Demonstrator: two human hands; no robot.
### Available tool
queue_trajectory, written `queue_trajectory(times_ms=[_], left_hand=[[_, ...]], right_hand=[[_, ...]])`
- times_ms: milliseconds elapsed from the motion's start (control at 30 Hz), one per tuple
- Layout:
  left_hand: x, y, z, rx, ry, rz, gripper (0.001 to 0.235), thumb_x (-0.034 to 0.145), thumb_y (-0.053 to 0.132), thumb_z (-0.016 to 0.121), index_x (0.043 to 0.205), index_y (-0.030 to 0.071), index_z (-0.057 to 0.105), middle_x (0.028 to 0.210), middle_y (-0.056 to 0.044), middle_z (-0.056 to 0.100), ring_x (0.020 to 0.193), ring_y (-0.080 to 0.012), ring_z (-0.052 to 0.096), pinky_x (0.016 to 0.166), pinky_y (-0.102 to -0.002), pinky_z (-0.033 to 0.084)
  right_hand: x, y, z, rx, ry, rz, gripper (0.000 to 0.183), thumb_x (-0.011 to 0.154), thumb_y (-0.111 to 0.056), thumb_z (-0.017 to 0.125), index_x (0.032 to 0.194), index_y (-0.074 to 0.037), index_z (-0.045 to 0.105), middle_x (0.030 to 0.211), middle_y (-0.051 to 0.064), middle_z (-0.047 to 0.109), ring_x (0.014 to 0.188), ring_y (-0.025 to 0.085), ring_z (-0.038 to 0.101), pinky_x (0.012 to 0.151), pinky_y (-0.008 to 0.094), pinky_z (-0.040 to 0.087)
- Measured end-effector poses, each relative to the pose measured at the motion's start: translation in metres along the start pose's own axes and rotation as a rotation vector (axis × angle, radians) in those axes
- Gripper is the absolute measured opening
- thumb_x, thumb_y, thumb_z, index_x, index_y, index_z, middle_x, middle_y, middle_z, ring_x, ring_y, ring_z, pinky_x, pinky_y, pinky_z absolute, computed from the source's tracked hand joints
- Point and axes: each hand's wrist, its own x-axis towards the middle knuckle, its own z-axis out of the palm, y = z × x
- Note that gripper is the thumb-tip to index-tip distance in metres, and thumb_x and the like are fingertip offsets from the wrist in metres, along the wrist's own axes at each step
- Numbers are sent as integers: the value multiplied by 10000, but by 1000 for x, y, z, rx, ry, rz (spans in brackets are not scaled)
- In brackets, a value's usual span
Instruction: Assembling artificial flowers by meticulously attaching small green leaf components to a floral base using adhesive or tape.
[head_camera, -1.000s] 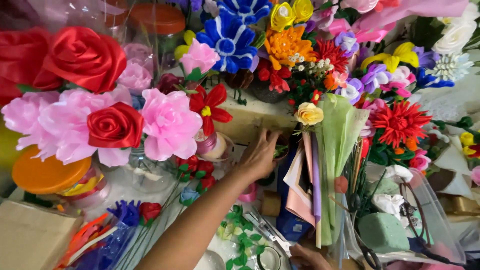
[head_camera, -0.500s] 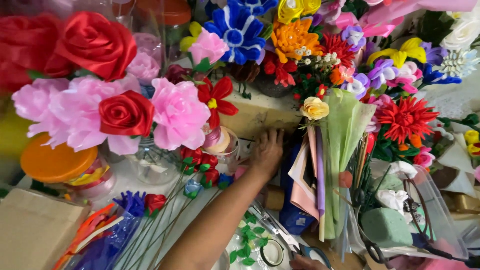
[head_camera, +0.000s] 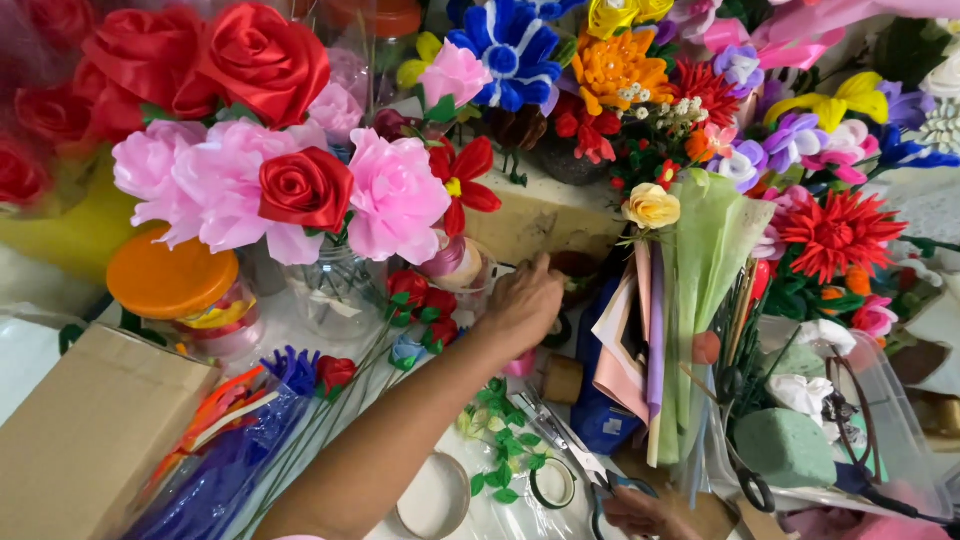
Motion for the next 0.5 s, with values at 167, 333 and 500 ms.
queue_trajectory(times_ms=[167, 333, 500], left_hand=[[-32, -7, -31, 42, -485, -110, 392, 832, 26, 735, 1222, 50, 700, 1299, -204, 541, 1177, -405, 580, 916, -510, 538], [-36, -12, 8, 9, -478, -55, 372, 904, -76, 520, 1190, 44, 725, 1431, -258, 377, 1276, -476, 463, 1040, -589, 435], [-27, -9, 9, 24, -409, -78, 333, 908, -43, 454, 1108, 28, 710, 1352, -187, 441, 1206, -424, 507, 886, -562, 492]], right_hand=[[-64, 23, -7, -602, -294, -757, 966, 719, -517, 860, 1545, -256, 432, 1494, 33, 680, 1376, 242, 698, 1185, 445, 510], [-142, 18, 47, -558, -33, -800, 586, 854, -405, 637, 1415, -245, 694, 1293, -2, 873, 1235, 179, 834, 1048, 348, 623], [-108, 22, 29, -536, -64, -970, 523, 887, -276, 654, 1397, -168, 687, 1233, 66, 891, 1158, 218, 876, 1025, 346, 637]])
